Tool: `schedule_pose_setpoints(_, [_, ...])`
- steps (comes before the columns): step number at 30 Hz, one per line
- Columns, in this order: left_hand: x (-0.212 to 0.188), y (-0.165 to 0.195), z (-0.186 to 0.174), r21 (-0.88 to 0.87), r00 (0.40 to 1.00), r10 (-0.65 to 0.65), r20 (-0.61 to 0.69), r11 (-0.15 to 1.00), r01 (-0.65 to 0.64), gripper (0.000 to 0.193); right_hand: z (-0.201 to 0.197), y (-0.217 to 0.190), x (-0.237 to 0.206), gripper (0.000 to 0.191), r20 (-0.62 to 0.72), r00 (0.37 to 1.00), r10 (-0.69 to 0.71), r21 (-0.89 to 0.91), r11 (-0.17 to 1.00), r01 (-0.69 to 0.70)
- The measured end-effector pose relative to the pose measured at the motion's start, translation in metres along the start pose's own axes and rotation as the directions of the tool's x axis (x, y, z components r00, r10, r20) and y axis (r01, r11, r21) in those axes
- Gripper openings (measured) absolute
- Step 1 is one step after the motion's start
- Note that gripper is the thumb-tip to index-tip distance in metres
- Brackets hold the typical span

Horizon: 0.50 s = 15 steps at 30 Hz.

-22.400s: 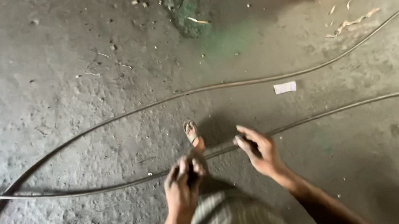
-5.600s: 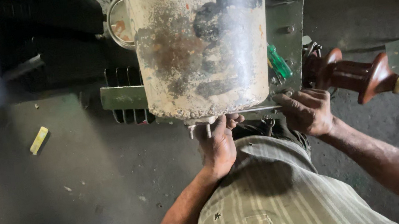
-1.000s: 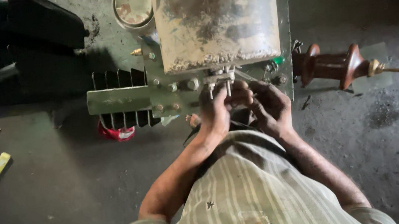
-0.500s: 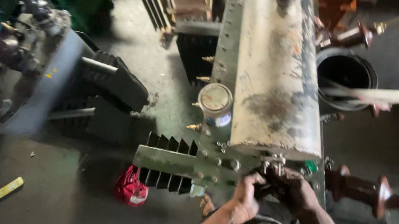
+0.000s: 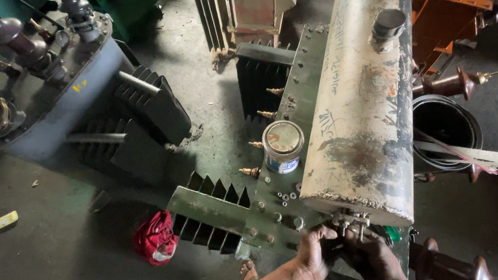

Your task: The person sorts small metal parts from plastic bags into a metal bowl, then walks to a machine and uses a wrench to tighten bolts on its side. The person continues to adjust and tighten fasteners on the machine.

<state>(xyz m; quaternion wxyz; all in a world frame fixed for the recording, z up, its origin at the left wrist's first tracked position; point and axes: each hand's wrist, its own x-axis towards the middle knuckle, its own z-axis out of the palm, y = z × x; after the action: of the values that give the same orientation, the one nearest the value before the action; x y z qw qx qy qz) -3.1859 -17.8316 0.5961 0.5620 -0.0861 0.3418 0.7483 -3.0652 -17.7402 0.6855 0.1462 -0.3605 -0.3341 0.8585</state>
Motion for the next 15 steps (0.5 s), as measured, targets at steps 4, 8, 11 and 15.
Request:
schedule_pose_setpoints(4, [-0.002,0.001,0.006,-0.034,0.995,-0.084,0.061,0.996,0.086,0.017,-0.004,-0.005,0.000,0.049,0.196,0.980,0.047,0.024,0.998,-0.053])
schedule_pose_setpoints(8, [-0.004,-0.005,0.011,-0.070,0.987,-0.124,0.098,0.989,0.131,0.018,-0.007,-0.006,0.002,0.043,-0.002,0.982,0.191,-0.037,0.981,-0.191])
schedule_pose_setpoints(11, [-0.005,-0.009,0.012,-0.129,0.987,-0.106,0.124,0.984,0.122,0.019,-0.011,-0.003,0.005,0.041,0.174,0.983,0.056,0.113,0.991,-0.076])
schedule_pose_setpoints(15, [-0.010,-0.010,0.014,-0.085,0.998,-0.022,0.065,0.996,0.028,0.025,-0.015,-0.001,0.006,0.048,0.228,0.973,0.022,-0.023,1.000,-0.017])
